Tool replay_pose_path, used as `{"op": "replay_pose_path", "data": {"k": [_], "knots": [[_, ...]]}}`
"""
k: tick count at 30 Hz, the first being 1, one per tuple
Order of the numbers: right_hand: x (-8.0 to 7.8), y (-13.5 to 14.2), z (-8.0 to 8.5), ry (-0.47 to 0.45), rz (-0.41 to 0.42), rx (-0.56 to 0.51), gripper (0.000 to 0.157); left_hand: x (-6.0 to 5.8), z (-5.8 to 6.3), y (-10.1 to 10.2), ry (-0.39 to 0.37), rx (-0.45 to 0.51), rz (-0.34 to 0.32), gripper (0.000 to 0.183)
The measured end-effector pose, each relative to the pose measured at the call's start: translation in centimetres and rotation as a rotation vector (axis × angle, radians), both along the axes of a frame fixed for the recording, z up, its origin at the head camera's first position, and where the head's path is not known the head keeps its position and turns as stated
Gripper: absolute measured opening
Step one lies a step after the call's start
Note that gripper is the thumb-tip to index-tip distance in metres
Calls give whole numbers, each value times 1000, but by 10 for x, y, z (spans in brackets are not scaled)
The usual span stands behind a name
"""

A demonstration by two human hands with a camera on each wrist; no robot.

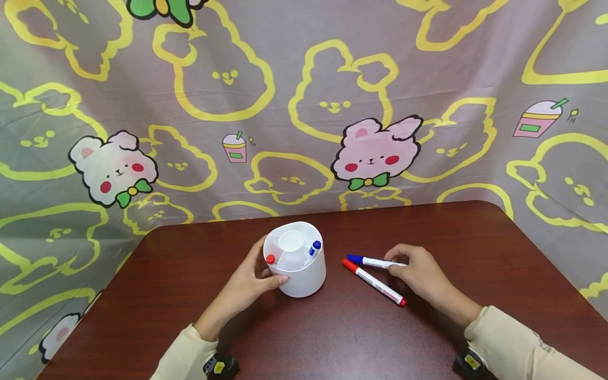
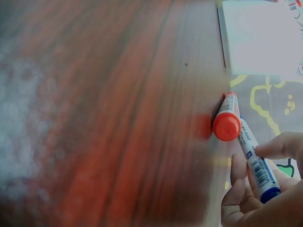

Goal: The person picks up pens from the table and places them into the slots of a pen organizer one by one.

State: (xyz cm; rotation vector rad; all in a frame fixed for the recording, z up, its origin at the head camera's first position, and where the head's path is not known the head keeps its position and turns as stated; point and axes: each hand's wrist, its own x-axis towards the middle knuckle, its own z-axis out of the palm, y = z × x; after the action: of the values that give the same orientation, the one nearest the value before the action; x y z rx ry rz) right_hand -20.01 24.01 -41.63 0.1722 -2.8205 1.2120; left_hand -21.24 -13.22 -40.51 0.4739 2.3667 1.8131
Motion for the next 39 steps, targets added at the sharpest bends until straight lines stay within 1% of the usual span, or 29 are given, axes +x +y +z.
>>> {"op": "replay_pose_path", "data": {"k": [8, 11, 18, 27, 30, 34, 39], "knots": [[-1, 1, 5, 28, -39, -51, 17, 2, 2, 2, -21, 23, 19, 100], [-1, 2, 7, 19, -44, -80, 16, 2, 2, 2, -25, 33, 19, 99], [-3, 2, 12, 40, -49, -105, 20, 1, 1, 1, -33, 33, 16, 98], [-10, 1, 27, 130, -53, -176, 27, 2, 1, 1, -30, 19, 32, 98], [-11, 1, 31, 145, -54, -200, 28, 2, 1, 1, -34, 33, 18, 98], [-11, 1, 34, 145, -47, -262, 30, 2, 1, 1, -41, 55, -4, 99], [-13, -2, 38, 151, -24, -352, 32, 2, 2, 2, -36, 57, 2, 101]]}}
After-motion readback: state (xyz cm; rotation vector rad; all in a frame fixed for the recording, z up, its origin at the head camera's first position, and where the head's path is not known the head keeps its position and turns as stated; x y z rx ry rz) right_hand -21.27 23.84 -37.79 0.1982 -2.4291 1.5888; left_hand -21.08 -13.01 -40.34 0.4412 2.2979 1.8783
